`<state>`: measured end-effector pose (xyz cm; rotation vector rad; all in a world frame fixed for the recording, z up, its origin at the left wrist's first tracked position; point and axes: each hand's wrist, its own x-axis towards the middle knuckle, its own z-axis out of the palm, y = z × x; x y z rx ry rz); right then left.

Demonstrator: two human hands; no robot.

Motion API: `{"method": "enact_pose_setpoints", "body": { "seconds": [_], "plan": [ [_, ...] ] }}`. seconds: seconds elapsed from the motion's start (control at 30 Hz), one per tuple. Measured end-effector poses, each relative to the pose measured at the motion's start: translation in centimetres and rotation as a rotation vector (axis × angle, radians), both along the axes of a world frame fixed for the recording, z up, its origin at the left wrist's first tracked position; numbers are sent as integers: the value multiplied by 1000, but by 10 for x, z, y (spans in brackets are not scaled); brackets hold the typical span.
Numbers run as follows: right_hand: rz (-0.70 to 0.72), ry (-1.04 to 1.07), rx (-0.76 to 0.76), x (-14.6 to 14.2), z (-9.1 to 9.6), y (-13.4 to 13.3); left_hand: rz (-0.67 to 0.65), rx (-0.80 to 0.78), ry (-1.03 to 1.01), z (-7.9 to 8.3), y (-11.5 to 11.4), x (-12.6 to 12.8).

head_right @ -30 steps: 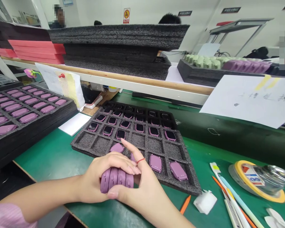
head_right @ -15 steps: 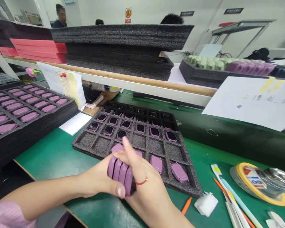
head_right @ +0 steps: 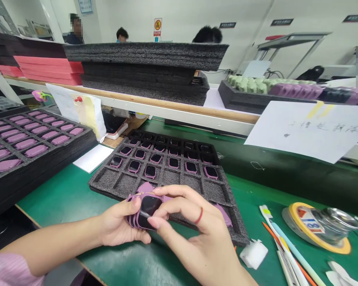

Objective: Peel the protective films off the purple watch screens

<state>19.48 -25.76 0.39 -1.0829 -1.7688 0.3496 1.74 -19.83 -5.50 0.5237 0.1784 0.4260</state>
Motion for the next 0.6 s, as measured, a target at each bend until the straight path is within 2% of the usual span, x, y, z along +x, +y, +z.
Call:
{"method": "enact_pose_setpoints", "body": {
  "seconds": [0.13, 0.2, 0.27, 0.37, 0.5, 0.6],
  "plan": [
    [-198, 380, 57, 3, 0, -6, -57, 13, -129, -1, 0, 0],
    [-268, 492, 77, 5, 1, -9, -89, 19, -185, -1, 0, -1],
    [-282, 457, 113, 6, 2, -10, -103, 29, -220, 0, 0, -1],
    [-228, 325, 167, 6, 1, -9, -88, 35, -226, 0, 0, -1],
    [-196, 178, 168, 9, 1, -10, -71, 30, -215, 1, -1, -2],
    [-228, 117, 168, 11, 1, -14, -71, 23, -215, 4, -1, -3]
  ]
}}
